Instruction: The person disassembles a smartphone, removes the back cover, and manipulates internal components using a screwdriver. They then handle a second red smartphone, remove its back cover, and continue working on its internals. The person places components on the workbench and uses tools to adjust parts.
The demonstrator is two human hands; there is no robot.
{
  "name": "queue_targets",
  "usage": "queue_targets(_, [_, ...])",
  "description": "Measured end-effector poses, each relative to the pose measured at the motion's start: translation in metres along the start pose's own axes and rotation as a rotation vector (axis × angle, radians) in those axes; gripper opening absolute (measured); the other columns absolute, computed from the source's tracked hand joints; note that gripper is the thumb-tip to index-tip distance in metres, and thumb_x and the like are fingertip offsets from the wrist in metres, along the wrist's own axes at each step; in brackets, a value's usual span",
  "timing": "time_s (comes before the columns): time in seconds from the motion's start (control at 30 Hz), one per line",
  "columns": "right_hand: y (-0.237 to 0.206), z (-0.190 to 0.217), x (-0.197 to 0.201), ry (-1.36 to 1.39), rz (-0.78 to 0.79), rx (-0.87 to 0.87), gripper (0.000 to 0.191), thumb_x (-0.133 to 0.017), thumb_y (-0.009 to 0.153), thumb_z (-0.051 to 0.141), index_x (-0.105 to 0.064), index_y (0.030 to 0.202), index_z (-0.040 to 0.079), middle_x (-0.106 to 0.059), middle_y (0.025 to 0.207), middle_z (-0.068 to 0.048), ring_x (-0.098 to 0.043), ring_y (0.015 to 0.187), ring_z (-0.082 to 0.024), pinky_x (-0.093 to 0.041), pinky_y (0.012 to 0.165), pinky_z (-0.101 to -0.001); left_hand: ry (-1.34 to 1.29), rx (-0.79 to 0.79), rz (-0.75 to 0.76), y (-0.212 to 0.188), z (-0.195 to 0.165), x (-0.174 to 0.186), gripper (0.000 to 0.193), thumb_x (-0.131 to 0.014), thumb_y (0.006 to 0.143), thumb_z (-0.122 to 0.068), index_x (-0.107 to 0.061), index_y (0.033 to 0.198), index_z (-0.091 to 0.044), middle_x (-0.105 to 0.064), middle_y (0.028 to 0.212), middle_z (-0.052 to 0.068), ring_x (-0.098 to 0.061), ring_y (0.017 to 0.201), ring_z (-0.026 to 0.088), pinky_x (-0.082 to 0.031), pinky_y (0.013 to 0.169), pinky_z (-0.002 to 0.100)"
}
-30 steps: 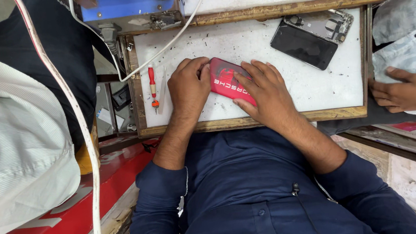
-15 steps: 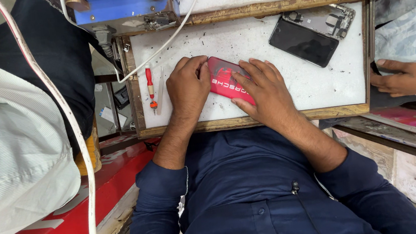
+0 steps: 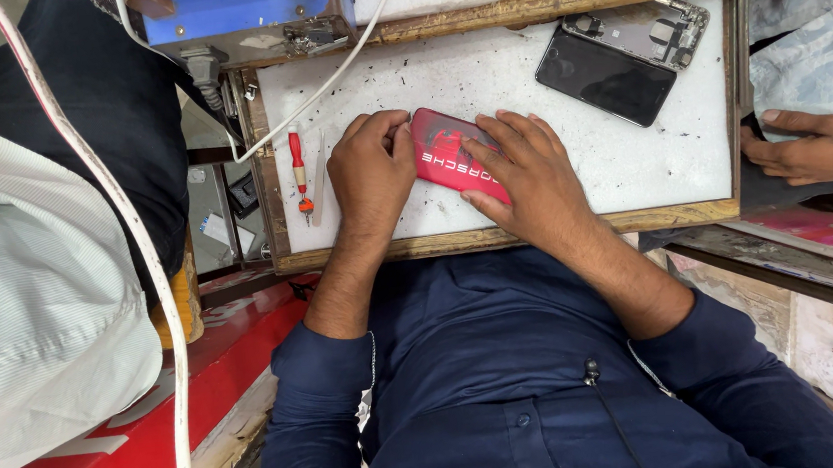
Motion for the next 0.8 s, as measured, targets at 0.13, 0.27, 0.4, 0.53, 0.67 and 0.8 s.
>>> queue_targets(0.13, [0.000,0.001,-0.002,-0.001,0.001,0.004,0.065,-0.081,0.087,0.040,-0.064,0.140,0.009,-0.054,0.149,-0.018,-0.044,0.142,-0.037,-0.032,0.119,-0.0591,-0.006,0.012,0.013,0.000,0.002,0.001,0.011,-0.074,0.090,-0.013,-0.077,0.100,-0.010,-0.074,0.088,0.005,-0.074,0.073,0.020,-0.058,0.067,0.034])
queue_targets(0.27, [0.001,0.004,-0.003,0.004,-0.006,0.013,0.063,-0.081,0.087,0.039,-0.065,0.139,0.008,-0.055,0.148,-0.018,-0.045,0.142,-0.038,-0.032,0.120,-0.0586,0.013,0.016,0.036,0.000,0.004,0.003,0.011,-0.074,0.091,-0.014,-0.077,0.101,-0.010,-0.074,0.089,0.004,-0.075,0.073,0.018,-0.059,0.067,0.033])
queue_targets(0.4, [0.000,0.005,-0.002,0.006,-0.009,0.010,0.063,-0.081,0.087,0.038,-0.065,0.140,0.008,-0.055,0.149,-0.018,-0.045,0.142,-0.038,-0.032,0.120,-0.0583,0.034,0.026,0.065,0.000,0.004,0.004,0.009,-0.073,0.091,-0.013,-0.077,0.099,-0.009,-0.074,0.090,0.003,-0.074,0.073,0.017,-0.059,0.067,0.032])
queue_targets(0.53, [0.000,0.006,-0.002,0.013,-0.009,0.002,0.063,-0.081,0.087,0.038,-0.065,0.140,0.008,-0.055,0.148,-0.017,-0.045,0.142,-0.038,-0.032,0.120,-0.0584,0.041,0.026,0.066,-0.001,0.002,0.005,0.009,-0.073,0.090,-0.013,-0.077,0.097,-0.009,-0.074,0.089,0.003,-0.074,0.073,0.018,-0.059,0.067,0.033])
queue_targets(0.67, [0.001,0.006,-0.001,0.010,-0.010,0.005,0.063,-0.081,0.087,0.039,-0.065,0.140,0.009,-0.055,0.148,-0.017,-0.045,0.142,-0.038,-0.032,0.120,-0.0581,0.047,0.039,0.073,-0.003,0.003,0.008,0.009,-0.073,0.089,-0.012,-0.077,0.096,-0.009,-0.074,0.089,0.004,-0.074,0.073,0.019,-0.059,0.067,0.035])
queue_targets(0.8, [0.000,0.007,-0.001,0.015,-0.010,0.003,0.063,-0.081,0.087,0.038,-0.065,0.140,0.009,-0.055,0.149,-0.016,-0.045,0.142,-0.037,-0.033,0.121,-0.0573,0.049,0.042,0.094,-0.006,0.005,0.010,0.010,-0.072,0.089,-0.011,-0.077,0.097,-0.008,-0.074,0.088,0.005,-0.074,0.073,0.020,-0.059,0.068,0.034])
Point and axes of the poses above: each hand's wrist, its own y-axis towards the middle knuckle, its own x-axis out of the back of the hand, z = x × y, the point moved 2 cm from there along y, towards the middle knuckle
